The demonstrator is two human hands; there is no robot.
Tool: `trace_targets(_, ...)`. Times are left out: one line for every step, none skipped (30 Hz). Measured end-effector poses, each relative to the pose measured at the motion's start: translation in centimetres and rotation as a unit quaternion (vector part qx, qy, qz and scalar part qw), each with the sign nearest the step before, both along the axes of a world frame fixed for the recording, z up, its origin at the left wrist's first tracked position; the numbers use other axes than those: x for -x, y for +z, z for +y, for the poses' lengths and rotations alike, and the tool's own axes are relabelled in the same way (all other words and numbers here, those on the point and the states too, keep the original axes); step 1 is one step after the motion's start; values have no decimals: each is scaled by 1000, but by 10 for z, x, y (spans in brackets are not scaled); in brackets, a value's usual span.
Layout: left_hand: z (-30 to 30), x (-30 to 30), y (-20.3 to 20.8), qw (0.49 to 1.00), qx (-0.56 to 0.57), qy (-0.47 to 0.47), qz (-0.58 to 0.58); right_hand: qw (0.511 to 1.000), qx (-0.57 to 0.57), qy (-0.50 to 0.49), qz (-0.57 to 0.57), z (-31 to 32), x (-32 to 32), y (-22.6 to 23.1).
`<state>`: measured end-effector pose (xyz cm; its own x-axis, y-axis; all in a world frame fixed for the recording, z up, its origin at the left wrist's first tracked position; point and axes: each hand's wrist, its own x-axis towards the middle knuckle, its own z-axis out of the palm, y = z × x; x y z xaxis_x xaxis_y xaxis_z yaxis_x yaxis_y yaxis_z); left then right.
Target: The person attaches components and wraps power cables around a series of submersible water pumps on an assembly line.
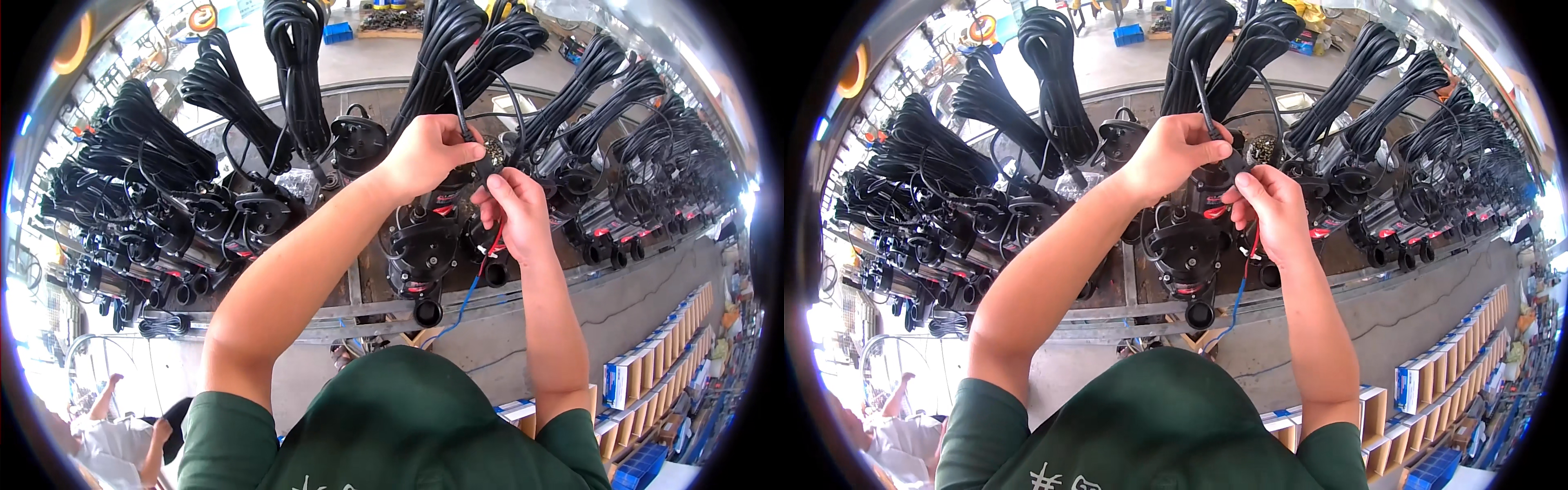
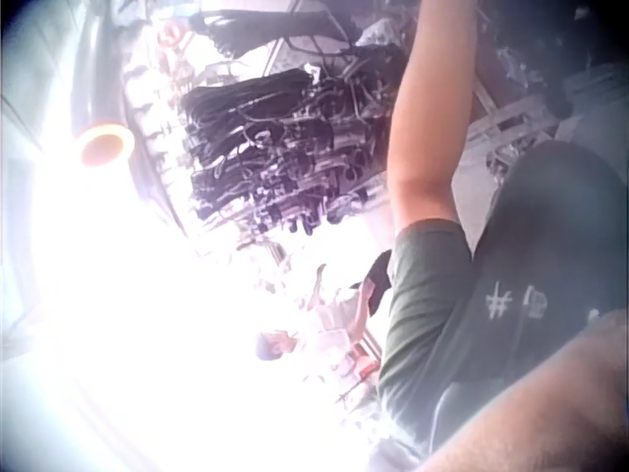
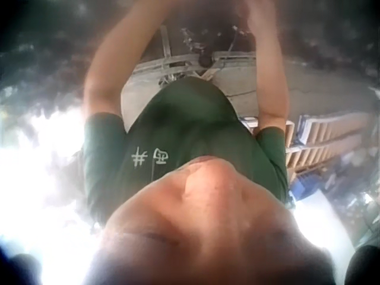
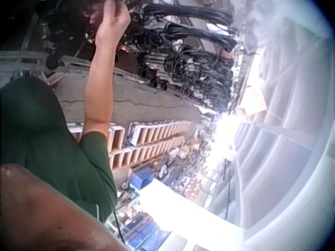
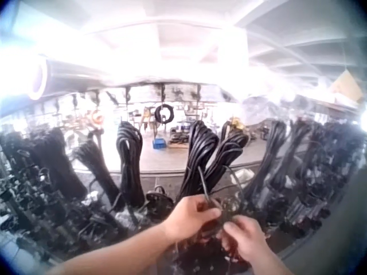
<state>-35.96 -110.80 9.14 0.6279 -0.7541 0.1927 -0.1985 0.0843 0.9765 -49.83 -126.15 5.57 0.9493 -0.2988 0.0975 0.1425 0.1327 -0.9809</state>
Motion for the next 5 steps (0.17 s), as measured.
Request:
trace_targets(3, 1, 0, 999, 18, -14, 28, 1000, 11, 14, -20, 0, 0, -1)
trace_targets(4, 2, -1, 999, 22, -14, 39, 1000, 11, 14, -19, 0, 0, -1)
trace_targets(4, 4, -4, 998, 26, -15, 51, 1000, 11, 13, -18, 0, 2, 0)
trace_targets(5, 4, -5, 998, 29, -14, 60, 1000, 10, 15, -20, 2, 1, 1)
trace_targets(4, 5, -7, 999, 11, -12, 48, 999, 9, 22, -23, 6, -2, 3)
